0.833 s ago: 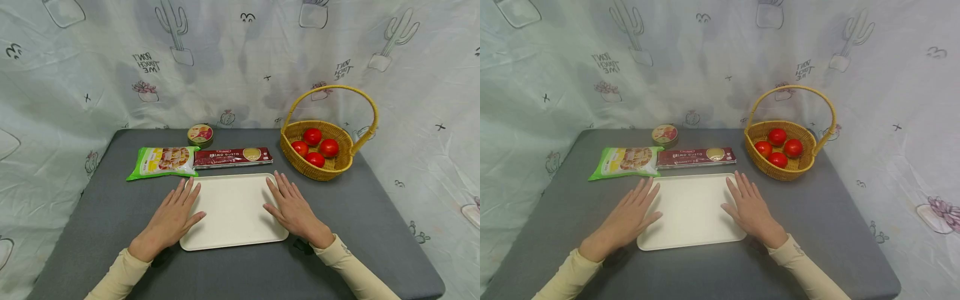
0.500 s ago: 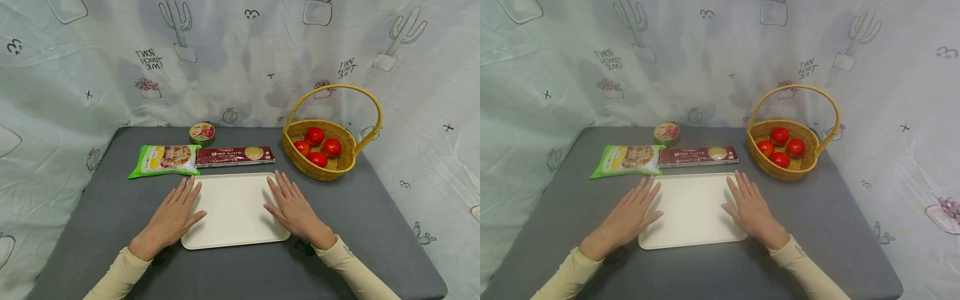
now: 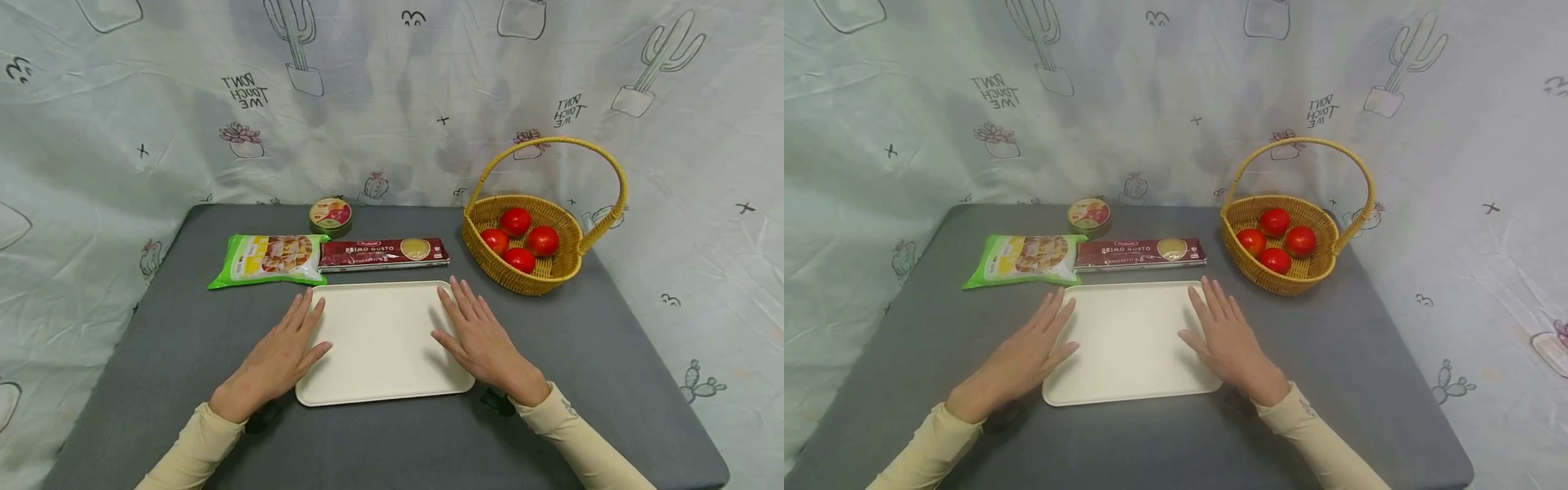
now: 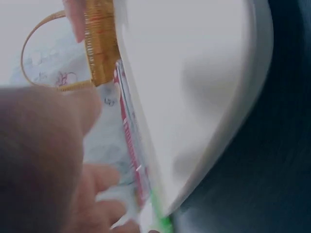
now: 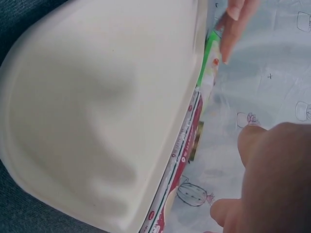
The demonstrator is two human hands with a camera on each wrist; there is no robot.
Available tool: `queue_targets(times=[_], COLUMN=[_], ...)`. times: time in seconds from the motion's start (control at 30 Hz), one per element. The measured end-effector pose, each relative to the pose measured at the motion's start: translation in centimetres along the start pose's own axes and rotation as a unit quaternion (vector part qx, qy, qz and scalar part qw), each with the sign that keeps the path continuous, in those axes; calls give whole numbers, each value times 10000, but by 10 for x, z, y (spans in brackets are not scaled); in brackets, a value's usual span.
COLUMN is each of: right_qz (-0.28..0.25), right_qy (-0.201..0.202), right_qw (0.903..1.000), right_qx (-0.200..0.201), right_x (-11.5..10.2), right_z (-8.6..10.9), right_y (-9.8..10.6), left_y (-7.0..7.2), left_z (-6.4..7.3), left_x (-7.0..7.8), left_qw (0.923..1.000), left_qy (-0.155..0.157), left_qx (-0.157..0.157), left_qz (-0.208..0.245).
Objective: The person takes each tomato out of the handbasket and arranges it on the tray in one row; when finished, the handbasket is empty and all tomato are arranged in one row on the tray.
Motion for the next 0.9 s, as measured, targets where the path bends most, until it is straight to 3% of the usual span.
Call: queue_targets(times=[0.17, 0.27, 0.43, 0.6, 0.8, 0.9], right_qz=[-158, -383, -962, -1553, -2216, -2394], right_qy=[72, 146, 177, -162, -993, -1203], right_qw=[9998, 9986, 9928, 9841, 9696, 9634], right_qx=[138, 328, 687, 846, 292, -6], right_x=[2, 5, 23, 59, 98, 116], right_z=[-2, -5, -20, -47, -73, -87], right_y=[8, 17, 44, 82, 122, 134], left_y=[-8, -13, -19, -21, -24, -24], left_z=[-1, -2, -3, -2, -2, -2], left_x=[-9, -14, -23, -28, -30, -31], left_qw=[9897, 9830, 9813, 9823, 9787, 9769], left_qy=[126, 165, 357, 436, 398, 397], left_qx=[102, 176, 345, 453, 452, 468], left_qz=[1420, 1821, 1858, 1765, 1964, 2046])
Point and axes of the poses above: each hand's wrist, its own z-axis away from the middle knuckle, its own y-axis out of the back of the hand, x = y × z, the point moved 3 cm from there along -z, towards the middle knuckle, and after that the axes turned 3 degrees about -y, right-handed, at the moved point
